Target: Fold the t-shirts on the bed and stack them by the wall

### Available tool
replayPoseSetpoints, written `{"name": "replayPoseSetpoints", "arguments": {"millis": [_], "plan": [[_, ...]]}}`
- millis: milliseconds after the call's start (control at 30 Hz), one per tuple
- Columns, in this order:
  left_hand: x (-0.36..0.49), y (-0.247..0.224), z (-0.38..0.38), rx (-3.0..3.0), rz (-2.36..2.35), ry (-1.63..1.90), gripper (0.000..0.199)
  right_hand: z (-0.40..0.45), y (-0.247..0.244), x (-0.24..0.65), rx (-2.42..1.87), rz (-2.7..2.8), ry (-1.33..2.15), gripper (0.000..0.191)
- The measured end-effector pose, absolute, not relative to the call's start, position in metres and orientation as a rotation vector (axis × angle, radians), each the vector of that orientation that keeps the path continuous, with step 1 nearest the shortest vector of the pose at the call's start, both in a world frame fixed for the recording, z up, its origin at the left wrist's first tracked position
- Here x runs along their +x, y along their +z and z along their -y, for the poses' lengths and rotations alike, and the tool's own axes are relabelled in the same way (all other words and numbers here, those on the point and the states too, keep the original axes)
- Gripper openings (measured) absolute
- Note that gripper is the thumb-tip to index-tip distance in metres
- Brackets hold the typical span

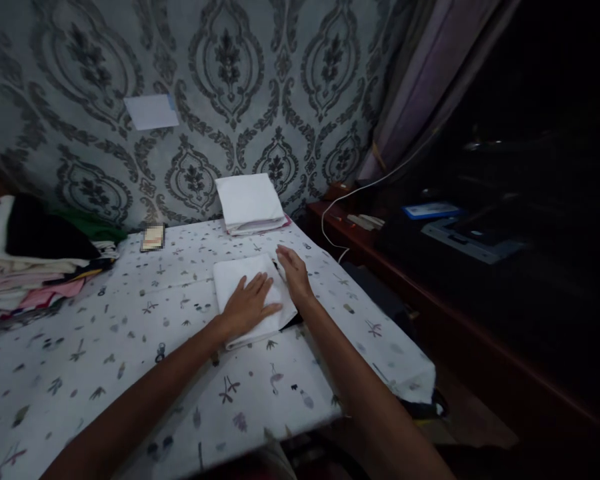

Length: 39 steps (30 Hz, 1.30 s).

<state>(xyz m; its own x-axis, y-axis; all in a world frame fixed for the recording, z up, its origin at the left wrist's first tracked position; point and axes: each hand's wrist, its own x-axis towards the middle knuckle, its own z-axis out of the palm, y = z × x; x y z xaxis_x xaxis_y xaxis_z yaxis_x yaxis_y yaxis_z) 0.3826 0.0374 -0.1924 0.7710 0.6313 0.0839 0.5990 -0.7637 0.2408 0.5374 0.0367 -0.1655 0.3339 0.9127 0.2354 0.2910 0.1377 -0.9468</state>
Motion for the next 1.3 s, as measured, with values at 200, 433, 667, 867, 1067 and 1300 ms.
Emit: {"name": "replayPoseSetpoints", "arguments": {"millis": [200, 433, 667, 867, 1067, 1300], "plan": [[0.357, -0.169, -0.040, 2.773, -0.608, 0.238, 0.045, -0.050, -0.163, 0.500, -1.543, 2.024, 0.584, 0.050], [0.294, -0.159, -0.115, 2.295, -1.160, 0.751, 0.027, -0.060, -0.166, 0.525, -1.653, 2.325, 0.680, 0.044], [0.289, -0.181, -0.164, 1.979, -1.100, 0.673, 0.031, -0.065, -0.154, 0.510, -1.819, 2.363, 0.414, 0.045], [0.296, -0.183, -0.168, 1.848, -0.999, 0.719, 0.033, -0.062, -0.185, 0.496, -1.989, 2.139, 0.293, 0.061], [0.297, -0.186, -0.169, 1.877, -0.845, 0.671, 0.032, -0.062, -0.184, 0.501, -1.996, 2.170, 0.318, 0.062], [0.302, -0.185, -0.174, 2.572, -1.205, 0.506, 0.027, -0.063, -0.188, 0.501, -1.992, 2.184, 0.271, 0.062]]}}
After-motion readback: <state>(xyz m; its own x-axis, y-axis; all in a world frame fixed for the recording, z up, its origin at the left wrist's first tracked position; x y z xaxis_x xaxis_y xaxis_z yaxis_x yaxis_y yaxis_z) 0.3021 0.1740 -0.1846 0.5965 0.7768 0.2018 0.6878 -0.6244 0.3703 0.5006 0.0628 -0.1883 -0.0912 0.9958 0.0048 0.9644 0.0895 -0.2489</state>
